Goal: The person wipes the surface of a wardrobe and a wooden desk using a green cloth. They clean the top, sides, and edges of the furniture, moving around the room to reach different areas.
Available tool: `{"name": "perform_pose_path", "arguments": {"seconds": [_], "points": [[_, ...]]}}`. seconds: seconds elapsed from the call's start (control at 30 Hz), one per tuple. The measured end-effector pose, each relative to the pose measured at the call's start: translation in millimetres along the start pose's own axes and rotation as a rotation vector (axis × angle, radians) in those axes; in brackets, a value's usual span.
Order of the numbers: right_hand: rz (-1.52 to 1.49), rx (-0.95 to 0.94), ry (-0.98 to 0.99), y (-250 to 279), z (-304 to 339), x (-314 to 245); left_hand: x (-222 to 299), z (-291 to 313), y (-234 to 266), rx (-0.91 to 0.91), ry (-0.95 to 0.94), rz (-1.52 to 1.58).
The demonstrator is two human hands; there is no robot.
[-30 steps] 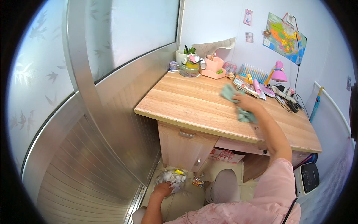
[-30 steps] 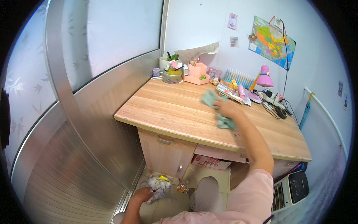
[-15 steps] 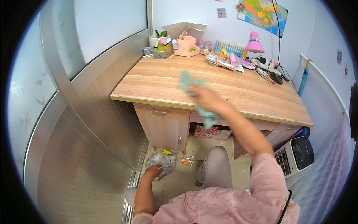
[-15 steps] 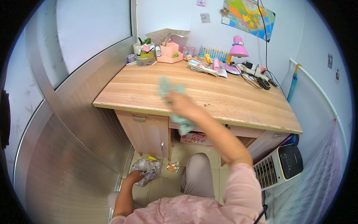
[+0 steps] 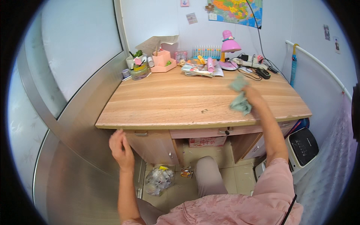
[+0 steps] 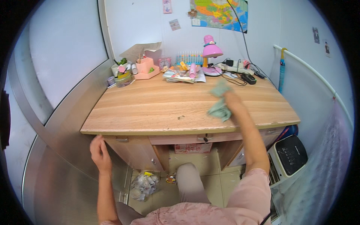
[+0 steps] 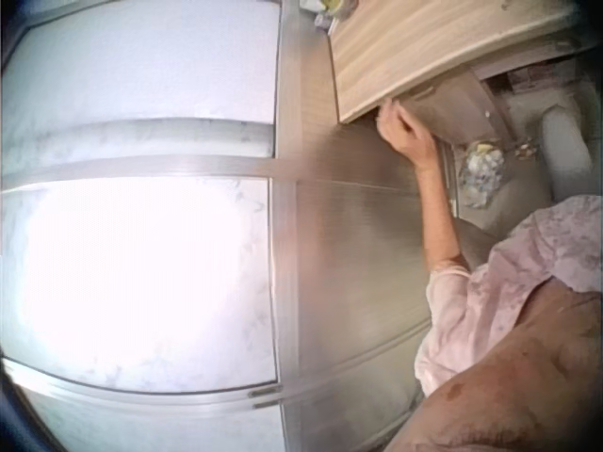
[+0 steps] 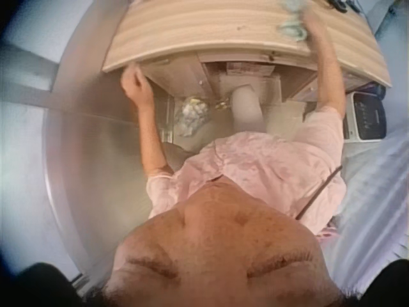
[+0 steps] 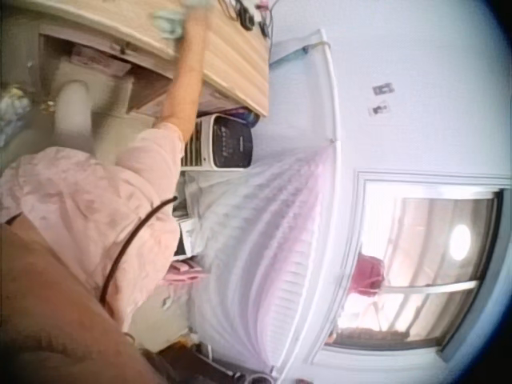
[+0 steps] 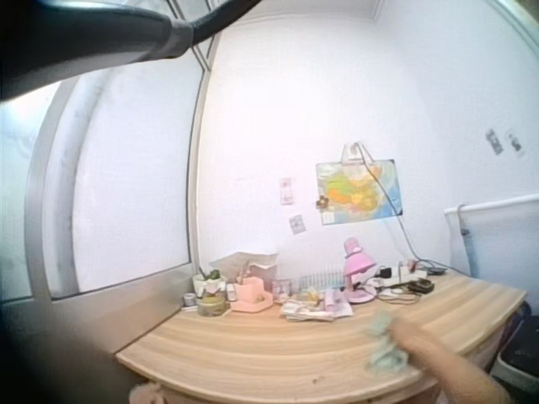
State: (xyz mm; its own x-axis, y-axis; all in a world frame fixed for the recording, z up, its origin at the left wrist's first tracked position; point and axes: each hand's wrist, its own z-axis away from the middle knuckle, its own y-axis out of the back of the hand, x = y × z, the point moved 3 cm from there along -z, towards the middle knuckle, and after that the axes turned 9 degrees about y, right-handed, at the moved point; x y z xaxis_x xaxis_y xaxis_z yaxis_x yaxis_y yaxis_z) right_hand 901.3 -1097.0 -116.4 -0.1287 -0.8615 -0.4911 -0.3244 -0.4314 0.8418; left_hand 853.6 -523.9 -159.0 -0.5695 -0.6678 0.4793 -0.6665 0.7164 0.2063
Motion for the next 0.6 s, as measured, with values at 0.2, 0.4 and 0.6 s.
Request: {"name": "perform_pose_path", "arguments": {"seconds": [0.2, 0.4, 0.6], "points": [[0.633, 0.157, -0.207, 61.8, -36.4, 146.3, 33.8, -68.7, -90.4, -0.133, -0.107, -0.114], [-0.091, -0.254, 0.450, -37.7, -46.7, -33.6, 21.5, -48.8, -153.6, -0.700, 0.214, -0.437], [-0.007, -0.394, 0.553, -12.0, 6.9, -36.2, 22.1, -52.0, -151.8, -0.741, 0.257, -0.422]]}}
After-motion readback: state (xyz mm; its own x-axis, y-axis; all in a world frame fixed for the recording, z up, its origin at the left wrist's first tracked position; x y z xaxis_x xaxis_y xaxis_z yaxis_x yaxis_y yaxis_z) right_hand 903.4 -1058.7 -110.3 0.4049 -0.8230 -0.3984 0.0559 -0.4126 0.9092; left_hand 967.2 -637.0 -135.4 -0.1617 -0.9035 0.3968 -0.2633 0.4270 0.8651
